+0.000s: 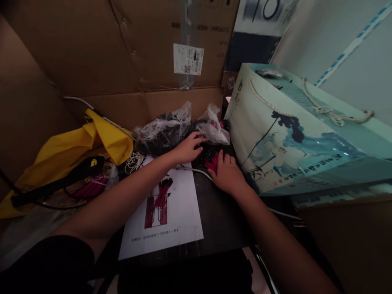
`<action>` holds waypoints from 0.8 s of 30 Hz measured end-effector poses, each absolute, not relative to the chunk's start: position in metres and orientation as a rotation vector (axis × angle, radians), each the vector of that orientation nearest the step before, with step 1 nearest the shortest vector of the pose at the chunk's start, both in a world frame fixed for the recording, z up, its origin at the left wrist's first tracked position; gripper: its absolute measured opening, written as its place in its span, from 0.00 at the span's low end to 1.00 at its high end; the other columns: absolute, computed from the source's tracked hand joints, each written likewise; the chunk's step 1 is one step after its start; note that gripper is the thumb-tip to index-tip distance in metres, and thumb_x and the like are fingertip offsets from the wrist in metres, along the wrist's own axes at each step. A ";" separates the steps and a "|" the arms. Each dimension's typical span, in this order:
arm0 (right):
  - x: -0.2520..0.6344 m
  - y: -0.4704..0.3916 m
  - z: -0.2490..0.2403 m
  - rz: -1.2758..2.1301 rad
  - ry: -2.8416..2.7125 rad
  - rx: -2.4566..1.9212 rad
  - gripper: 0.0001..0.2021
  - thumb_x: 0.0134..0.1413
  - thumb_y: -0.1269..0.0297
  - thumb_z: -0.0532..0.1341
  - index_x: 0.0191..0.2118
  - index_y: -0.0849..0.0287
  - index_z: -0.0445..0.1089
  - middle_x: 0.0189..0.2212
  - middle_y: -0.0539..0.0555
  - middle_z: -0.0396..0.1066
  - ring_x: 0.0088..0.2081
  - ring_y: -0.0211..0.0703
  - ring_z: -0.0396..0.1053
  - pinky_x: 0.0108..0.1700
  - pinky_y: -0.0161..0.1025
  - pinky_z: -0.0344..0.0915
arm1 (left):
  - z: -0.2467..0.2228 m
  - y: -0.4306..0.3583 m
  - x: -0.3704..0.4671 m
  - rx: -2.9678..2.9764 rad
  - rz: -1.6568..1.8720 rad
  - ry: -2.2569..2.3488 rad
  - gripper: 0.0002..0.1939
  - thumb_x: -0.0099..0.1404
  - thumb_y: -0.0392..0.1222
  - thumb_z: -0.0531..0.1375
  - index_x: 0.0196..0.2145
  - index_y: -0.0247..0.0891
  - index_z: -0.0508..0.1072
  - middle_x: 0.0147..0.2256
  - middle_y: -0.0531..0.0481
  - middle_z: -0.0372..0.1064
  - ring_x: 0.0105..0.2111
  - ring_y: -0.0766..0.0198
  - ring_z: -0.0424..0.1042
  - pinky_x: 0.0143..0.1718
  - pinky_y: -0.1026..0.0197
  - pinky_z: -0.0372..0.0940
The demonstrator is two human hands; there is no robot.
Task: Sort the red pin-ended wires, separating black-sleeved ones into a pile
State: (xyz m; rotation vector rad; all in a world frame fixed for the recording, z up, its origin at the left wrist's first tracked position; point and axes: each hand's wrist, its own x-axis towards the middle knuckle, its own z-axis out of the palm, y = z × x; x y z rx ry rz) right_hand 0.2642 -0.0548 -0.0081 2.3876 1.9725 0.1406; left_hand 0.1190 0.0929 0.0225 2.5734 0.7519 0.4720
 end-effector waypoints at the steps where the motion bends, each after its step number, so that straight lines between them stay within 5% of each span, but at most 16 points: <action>1: 0.265 -0.056 -0.010 0.159 1.996 2.373 0.42 0.63 0.47 0.50 0.68 0.82 0.44 0.57 0.76 0.59 0.54 0.65 0.60 0.57 0.51 0.57 | 0.024 0.095 0.120 2.567 0.519 0.787 0.23 0.67 0.36 0.49 0.57 0.36 0.70 0.62 0.43 0.56 0.60 0.60 0.61 0.62 0.61 0.55; 7: 0.275 -0.059 -0.015 0.210 2.205 2.249 0.40 0.64 0.48 0.50 0.67 0.81 0.47 0.59 0.76 0.59 0.56 0.65 0.59 0.58 0.51 0.58 | 0.031 0.089 0.119 2.461 0.854 0.976 0.20 0.63 0.32 0.50 0.48 0.37 0.76 0.53 0.42 0.62 0.47 0.57 0.69 0.54 0.56 0.63; 14: 0.285 -0.058 -0.015 0.221 2.422 2.115 0.40 0.63 0.48 0.51 0.67 0.79 0.47 0.57 0.74 0.61 0.54 0.65 0.61 0.57 0.52 0.61 | 0.010 0.071 0.128 2.324 0.686 0.985 0.16 0.66 0.38 0.49 0.39 0.35 0.77 0.40 0.42 0.73 0.45 0.56 0.71 0.50 0.56 0.64; 24: 0.285 -0.055 -0.011 0.154 2.545 2.038 0.37 0.63 0.52 0.53 0.68 0.75 0.46 0.58 0.74 0.60 0.58 0.65 0.60 0.59 0.54 0.60 | 0.000 0.084 0.152 2.160 0.557 0.783 0.25 0.72 0.47 0.42 0.51 0.36 0.74 0.57 0.44 0.69 0.58 0.57 0.65 0.60 0.56 0.55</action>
